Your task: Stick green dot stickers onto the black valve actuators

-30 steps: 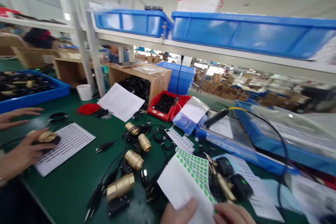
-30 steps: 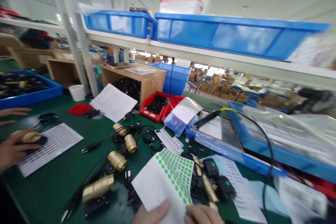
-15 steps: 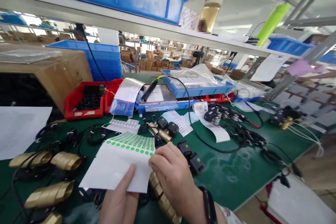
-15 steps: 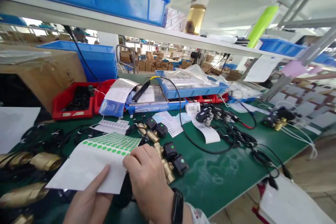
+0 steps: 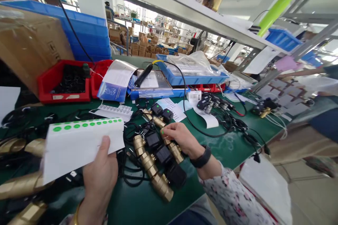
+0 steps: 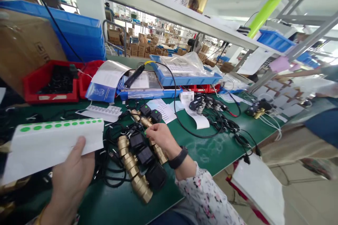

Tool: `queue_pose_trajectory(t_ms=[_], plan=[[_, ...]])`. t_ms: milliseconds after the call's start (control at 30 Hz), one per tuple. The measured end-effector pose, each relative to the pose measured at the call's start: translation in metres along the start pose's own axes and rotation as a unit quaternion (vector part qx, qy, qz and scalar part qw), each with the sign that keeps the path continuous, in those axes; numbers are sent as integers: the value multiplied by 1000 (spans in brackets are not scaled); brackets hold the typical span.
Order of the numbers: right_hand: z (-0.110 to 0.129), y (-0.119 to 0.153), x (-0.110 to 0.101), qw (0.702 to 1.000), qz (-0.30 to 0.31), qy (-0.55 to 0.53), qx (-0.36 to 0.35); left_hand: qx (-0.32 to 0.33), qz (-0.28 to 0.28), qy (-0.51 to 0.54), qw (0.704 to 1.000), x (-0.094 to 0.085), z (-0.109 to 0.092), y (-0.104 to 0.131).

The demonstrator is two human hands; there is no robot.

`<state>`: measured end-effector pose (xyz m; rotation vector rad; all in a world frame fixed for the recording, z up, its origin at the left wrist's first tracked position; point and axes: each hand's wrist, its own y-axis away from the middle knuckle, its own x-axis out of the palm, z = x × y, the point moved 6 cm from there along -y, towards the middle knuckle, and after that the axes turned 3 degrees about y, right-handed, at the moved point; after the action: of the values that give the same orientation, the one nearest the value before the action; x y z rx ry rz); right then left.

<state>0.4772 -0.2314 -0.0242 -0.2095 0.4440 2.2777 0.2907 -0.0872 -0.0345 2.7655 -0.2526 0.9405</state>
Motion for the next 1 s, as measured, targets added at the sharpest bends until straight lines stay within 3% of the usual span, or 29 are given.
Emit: queue_pose_trajectory(t_ms=[167,567,733,1000], plan=[[-20,-1,21,999,6,6,33,-53,-5,25,998,-9,30,3],[-12,-11,26,983,22,182,-12,-271,81,112,953,3,69,26],[-3,-18,30,966,38,255,-21,-278,82,108,951,1,70,26],[-3,-18,29,953,-2,300,-34,-291,91,113,946,1,68,28]])
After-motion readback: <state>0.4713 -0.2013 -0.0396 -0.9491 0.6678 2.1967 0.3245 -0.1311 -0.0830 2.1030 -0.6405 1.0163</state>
